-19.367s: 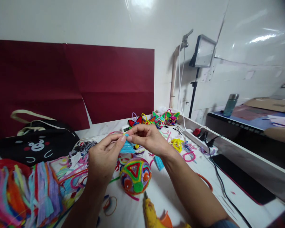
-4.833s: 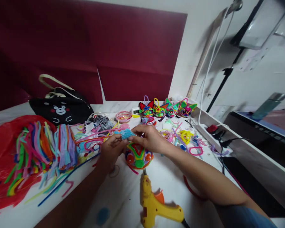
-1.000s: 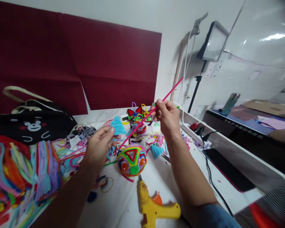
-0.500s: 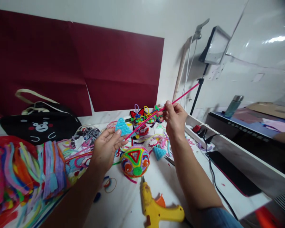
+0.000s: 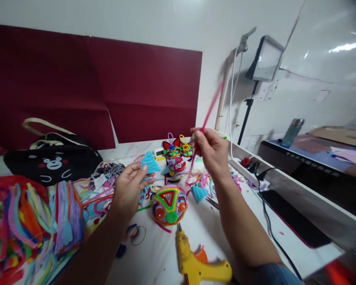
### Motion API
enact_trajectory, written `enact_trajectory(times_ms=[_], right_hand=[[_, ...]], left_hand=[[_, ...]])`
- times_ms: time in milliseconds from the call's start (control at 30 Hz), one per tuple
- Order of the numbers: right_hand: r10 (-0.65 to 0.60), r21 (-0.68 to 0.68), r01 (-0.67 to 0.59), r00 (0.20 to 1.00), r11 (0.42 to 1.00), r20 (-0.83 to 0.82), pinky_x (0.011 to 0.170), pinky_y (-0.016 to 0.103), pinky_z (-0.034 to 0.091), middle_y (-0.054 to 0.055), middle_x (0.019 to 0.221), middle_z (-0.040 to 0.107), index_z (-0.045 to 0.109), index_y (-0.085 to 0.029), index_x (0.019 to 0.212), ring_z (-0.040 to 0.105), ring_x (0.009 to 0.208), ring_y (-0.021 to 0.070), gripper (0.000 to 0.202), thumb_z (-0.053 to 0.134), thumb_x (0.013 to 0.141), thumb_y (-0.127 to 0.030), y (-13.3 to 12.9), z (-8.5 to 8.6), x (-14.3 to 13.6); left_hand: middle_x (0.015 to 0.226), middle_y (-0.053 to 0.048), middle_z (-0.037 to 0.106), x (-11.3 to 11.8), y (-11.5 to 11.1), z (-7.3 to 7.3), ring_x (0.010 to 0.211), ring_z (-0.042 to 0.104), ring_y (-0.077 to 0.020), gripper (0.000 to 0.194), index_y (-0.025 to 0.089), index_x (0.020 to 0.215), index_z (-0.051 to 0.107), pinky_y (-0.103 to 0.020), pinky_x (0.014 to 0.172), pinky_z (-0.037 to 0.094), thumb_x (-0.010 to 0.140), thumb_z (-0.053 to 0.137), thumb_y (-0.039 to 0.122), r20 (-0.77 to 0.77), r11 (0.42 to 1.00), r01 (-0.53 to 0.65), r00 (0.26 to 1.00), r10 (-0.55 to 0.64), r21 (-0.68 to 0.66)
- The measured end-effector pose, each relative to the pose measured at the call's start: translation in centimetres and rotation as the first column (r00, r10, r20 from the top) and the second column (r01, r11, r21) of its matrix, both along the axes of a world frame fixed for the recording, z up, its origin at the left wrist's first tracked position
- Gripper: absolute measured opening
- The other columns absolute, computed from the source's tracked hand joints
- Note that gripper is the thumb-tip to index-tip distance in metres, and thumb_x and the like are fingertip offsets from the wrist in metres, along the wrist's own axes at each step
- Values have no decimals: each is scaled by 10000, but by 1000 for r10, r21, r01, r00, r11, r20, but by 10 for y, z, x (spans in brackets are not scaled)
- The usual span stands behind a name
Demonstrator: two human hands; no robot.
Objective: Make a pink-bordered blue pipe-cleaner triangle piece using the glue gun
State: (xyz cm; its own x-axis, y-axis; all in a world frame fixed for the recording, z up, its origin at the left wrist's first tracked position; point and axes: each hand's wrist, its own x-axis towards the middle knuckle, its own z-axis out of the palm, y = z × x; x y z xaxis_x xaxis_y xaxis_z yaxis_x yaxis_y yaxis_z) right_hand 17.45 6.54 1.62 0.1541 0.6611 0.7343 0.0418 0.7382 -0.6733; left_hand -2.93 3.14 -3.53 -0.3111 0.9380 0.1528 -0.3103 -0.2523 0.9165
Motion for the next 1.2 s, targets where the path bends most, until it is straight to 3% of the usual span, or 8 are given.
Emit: enact_trajectory(times_ms=[67,167,333,600,733,967,1100,1200], right_hand=[[32,-16,-29,952,999,304,512,209,355,-37,575,548,650,-169,800,495,518,82,220,554,921,-326,-9,0,-4],[120,-120,-53,749,991,651,543,218,324,-25,559,551,593,-162,693,496,527,88,266,533,934,-257,-17,-3,-15],[181,-197,-36,574,980,798,569,227,298,-11,565,573,553,-166,653,509,545,97,261,545,912,-200,-17,-9,-29],[195,-169,-101,608,980,769,564,229,279,-25,575,551,578,-168,671,482,540,94,250,560,913,-229,-15,-14,-29],[212,-180,-114,616,977,759,587,229,321,-9,631,618,668,-179,916,545,580,117,117,560,908,-225,-14,-17,-29],[216,-190,-107,602,976,769,612,230,369,35,770,675,617,-153,1239,564,642,132,378,542,869,-149,-14,-18,-29],[230,-197,-123,620,973,750,599,219,353,6,700,639,617,-144,1226,530,601,115,347,549,888,-179,-15,-17,-31],[229,-190,-132,662,973,713,589,213,333,-20,616,585,678,-148,1017,510,571,101,210,520,937,-261,-15,-17,-34]], left_hand=[[683,13,669,-2,0,3,612,684,-136,319,157,816,570,-214,575,572,625,808,253,2,1000,-7,1000,7,16],[677,13,676,-3,-2,8,603,686,-136,310,170,822,562,-222,594,574,636,799,245,22,998,-34,999,33,54],[659,23,670,-3,-5,13,667,717,-173,335,179,827,543,-262,645,591,626,802,248,50,995,-66,997,62,79],[715,-21,702,0,-6,16,747,738,-205,242,162,856,526,-276,682,592,712,720,172,102,999,-35,994,32,35],[714,-16,690,0,-7,16,753,739,-196,164,162,847,516,-266,681,594,764,654,128,122,1000,-21,992,21,5],[761,-31,688,2,-7,15,780,739,-214,154,181,829,493,-269,666,593,775,624,120,138,1000,15,990,-11,-23],[783,-29,692,4,-7,14,759,735,-202,160,178,819,502,-272,662,591,746,627,109,143,999,35,989,-31,-25],[784,-25,694,4,-7,13,742,730,-192,187,177,841,529,-265,657,588,711,646,108,139,998,57,989,-52,-31]])
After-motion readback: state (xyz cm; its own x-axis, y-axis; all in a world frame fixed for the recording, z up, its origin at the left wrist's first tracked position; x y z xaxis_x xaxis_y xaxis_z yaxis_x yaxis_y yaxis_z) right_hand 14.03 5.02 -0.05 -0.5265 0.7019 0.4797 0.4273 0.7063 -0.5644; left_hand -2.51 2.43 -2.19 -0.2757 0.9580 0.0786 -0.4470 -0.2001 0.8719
